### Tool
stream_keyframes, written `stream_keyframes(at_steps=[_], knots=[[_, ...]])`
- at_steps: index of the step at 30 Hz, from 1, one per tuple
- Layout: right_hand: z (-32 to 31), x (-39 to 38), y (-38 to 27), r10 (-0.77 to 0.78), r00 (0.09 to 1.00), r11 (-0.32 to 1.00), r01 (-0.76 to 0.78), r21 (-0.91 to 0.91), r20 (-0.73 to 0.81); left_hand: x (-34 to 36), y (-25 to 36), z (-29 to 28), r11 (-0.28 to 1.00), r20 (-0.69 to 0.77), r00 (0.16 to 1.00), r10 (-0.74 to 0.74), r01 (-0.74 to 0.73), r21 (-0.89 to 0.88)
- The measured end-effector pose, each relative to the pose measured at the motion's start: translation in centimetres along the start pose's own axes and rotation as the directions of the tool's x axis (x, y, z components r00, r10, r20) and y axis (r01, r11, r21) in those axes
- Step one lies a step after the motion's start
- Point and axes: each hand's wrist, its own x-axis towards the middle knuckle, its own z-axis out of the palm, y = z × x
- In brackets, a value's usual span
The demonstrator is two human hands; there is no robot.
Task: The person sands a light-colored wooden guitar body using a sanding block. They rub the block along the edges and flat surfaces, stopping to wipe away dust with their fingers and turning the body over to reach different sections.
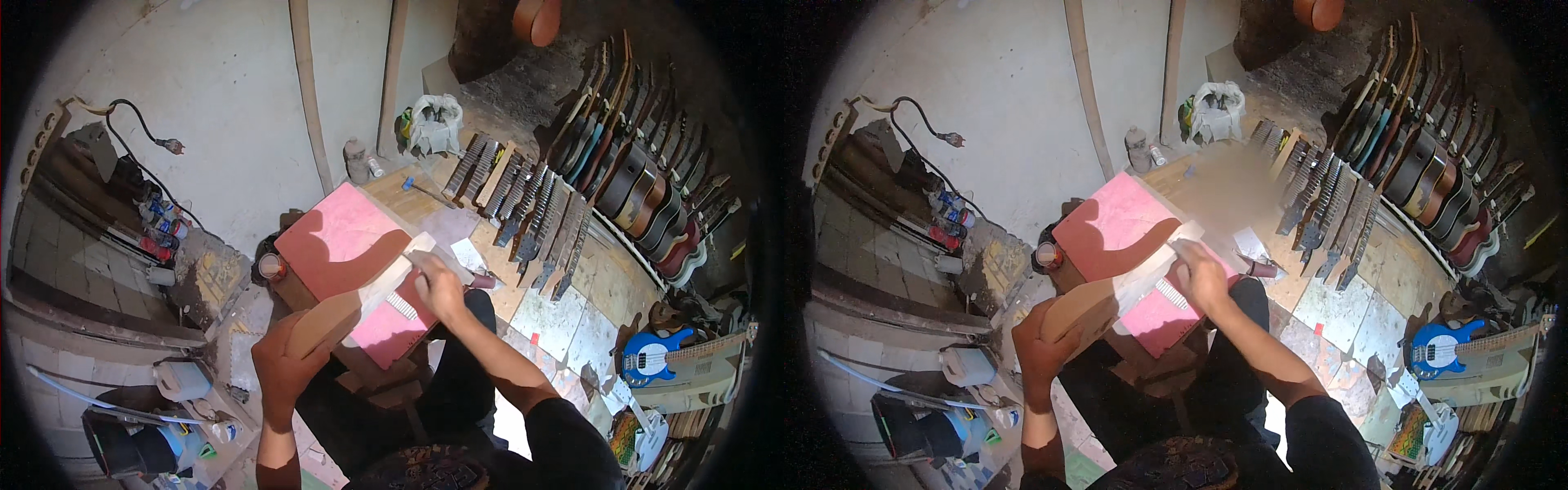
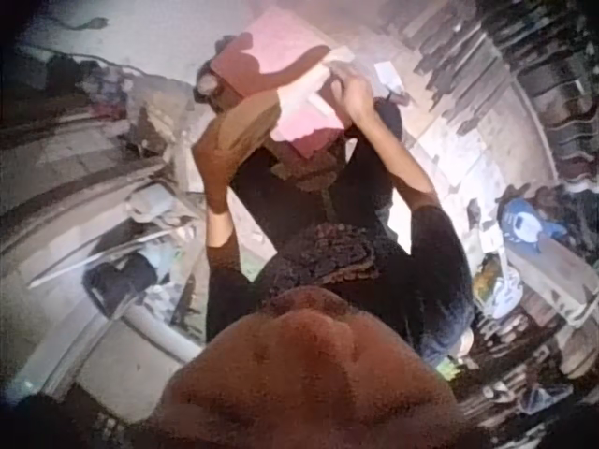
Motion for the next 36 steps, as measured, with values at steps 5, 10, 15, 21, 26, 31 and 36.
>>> stream_keyframes(at_steps=[5, 10, 15, 21, 26, 31, 36], knots=[[-0.6, -0.7, -1.0, -0.173, 0.982, 0.983, 0.169, 0.065, 0.069, -0.3, -0.7, -0.4, 1.0, -0.007, 1.0, 0.019, -0.018, 0.017], [-0.4, -0.6, -2.1, -0.045, 0.999, 0.99, 0.042, 0.133, 0.019, -0.1, 0.3, -0.1, 1.0, -0.02, 1.0, -0.009, 0.009, 0.007], [-1.2, 0.4, 0.8, -0.087, 0.996, 0.996, 0.086, 0.029, 0.019, 0.1, 0.0, -0.2, 1.0, -0.013, 1.0, -0.005, 0.005, -0.011], [-0.2, -1.2, -3.2, -0.102, 0.994, 0.976, 0.093, 0.195, 0.038, 0.2, 0.0, -0.2, 0.999, -0.028, 0.999, 0.03, -0.029, 0.039], [-0.2, -0.3, 1.0, -0.009, 1.0, 1.0, 0.009, 0.024, 0.026, 0.1, 0.9, 0.4, 1.0, -0.018, 1.0, 0.01, -0.009, 0.022], [-0.9, -0.8, -1.2, -0.143, 0.986, 0.989, 0.139, 0.057, 0.08, -0.1, 0.6, -0.1, 1.0, -0.02, 0.999, 0.027, -0.027, 0.005], [0.1, -1.0, -3.1, -0.046, 0.999, 0.992, 0.046, 0.119, 0.001, 0.0, 1.3, 0.2, 1.0, -0.012, 1.0, -0.014, 0.013, -0.02]])
